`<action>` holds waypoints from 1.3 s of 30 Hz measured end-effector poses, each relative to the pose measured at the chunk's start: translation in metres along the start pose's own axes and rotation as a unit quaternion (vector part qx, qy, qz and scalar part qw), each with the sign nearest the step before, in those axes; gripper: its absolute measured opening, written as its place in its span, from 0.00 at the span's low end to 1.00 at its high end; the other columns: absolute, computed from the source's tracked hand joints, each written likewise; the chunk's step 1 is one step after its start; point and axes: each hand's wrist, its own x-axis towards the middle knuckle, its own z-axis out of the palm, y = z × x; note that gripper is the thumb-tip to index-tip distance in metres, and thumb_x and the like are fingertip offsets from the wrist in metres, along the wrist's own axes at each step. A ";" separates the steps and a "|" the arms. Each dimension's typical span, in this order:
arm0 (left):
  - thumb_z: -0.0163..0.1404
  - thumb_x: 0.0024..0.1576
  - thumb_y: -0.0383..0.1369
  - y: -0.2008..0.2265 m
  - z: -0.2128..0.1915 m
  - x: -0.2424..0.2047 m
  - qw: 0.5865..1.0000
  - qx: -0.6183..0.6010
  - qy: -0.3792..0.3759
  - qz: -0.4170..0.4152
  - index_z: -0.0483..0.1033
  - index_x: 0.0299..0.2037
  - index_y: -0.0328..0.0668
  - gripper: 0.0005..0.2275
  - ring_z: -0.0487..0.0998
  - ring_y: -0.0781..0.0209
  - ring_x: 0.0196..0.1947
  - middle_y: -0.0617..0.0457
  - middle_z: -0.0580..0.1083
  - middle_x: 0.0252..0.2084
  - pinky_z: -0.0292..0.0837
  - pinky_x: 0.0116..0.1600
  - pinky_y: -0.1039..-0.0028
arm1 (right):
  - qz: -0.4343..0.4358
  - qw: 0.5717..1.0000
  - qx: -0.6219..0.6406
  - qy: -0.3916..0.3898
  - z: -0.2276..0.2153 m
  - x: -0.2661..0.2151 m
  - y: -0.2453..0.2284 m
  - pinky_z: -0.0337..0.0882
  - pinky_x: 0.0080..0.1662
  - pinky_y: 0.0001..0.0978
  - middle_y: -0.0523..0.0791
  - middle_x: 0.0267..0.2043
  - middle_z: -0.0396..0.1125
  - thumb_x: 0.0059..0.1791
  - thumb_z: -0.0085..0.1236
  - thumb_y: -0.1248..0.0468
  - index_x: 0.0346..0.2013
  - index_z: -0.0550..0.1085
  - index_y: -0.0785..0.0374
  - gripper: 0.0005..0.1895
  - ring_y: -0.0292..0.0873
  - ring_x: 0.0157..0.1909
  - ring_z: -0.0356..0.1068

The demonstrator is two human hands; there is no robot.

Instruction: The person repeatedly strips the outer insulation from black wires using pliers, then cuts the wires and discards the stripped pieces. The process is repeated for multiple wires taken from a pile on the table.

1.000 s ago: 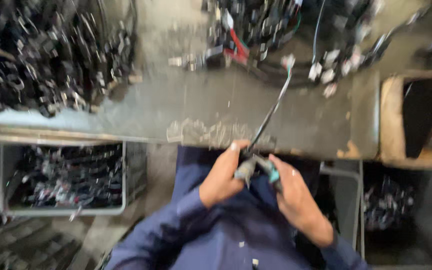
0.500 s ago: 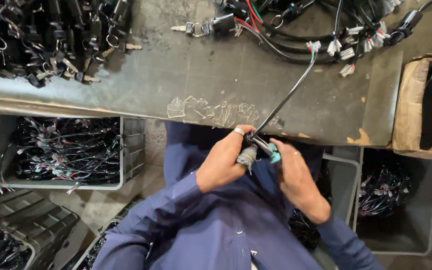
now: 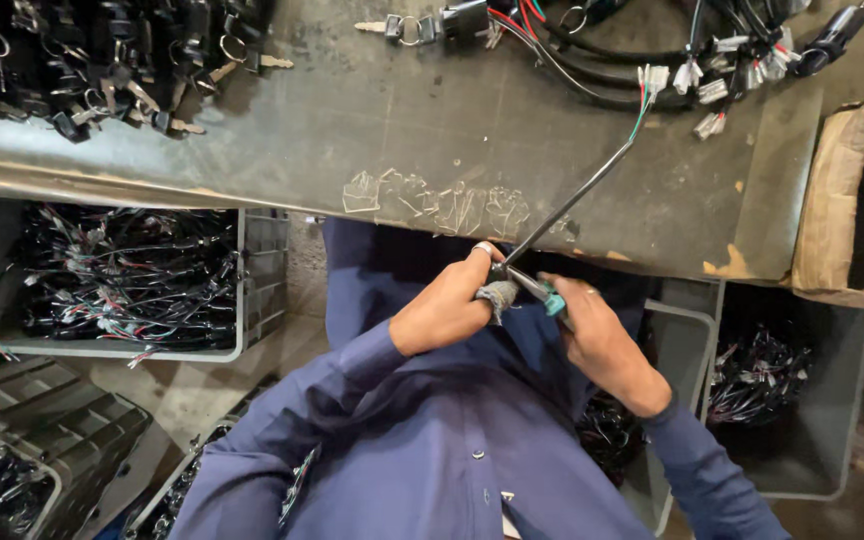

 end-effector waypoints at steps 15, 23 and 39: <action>0.50 0.51 0.24 0.000 0.009 -0.010 0.929 0.323 0.168 0.064 0.66 0.49 0.31 0.15 0.77 0.36 0.30 0.38 0.74 0.40 0.70 0.32 0.51 | 0.189 0.982 0.024 -0.006 0.024 0.012 -0.008 0.70 0.39 0.50 0.60 0.35 0.70 0.47 0.52 0.74 0.42 0.70 0.68 0.09 0.66 0.40 0.71; 0.53 0.47 0.25 -0.001 0.001 -0.014 0.929 0.309 0.172 0.109 0.68 0.50 0.32 0.19 0.77 0.38 0.30 0.41 0.75 0.38 0.69 0.30 0.51 | 0.179 0.975 0.123 -0.037 0.014 0.010 -0.030 0.72 0.42 0.46 0.56 0.36 0.71 0.44 0.50 0.75 0.47 0.67 0.69 0.17 0.58 0.40 0.74; 0.53 0.58 0.31 0.032 -0.026 -0.027 0.990 0.117 -0.068 0.048 0.67 0.59 0.38 0.19 0.77 0.46 0.41 0.41 0.76 0.44 0.72 0.42 0.59 | 0.126 0.972 0.191 0.055 0.049 0.012 -0.011 0.73 0.43 0.37 0.50 0.37 0.72 0.47 0.62 0.68 0.47 0.71 0.66 0.16 0.46 0.38 0.73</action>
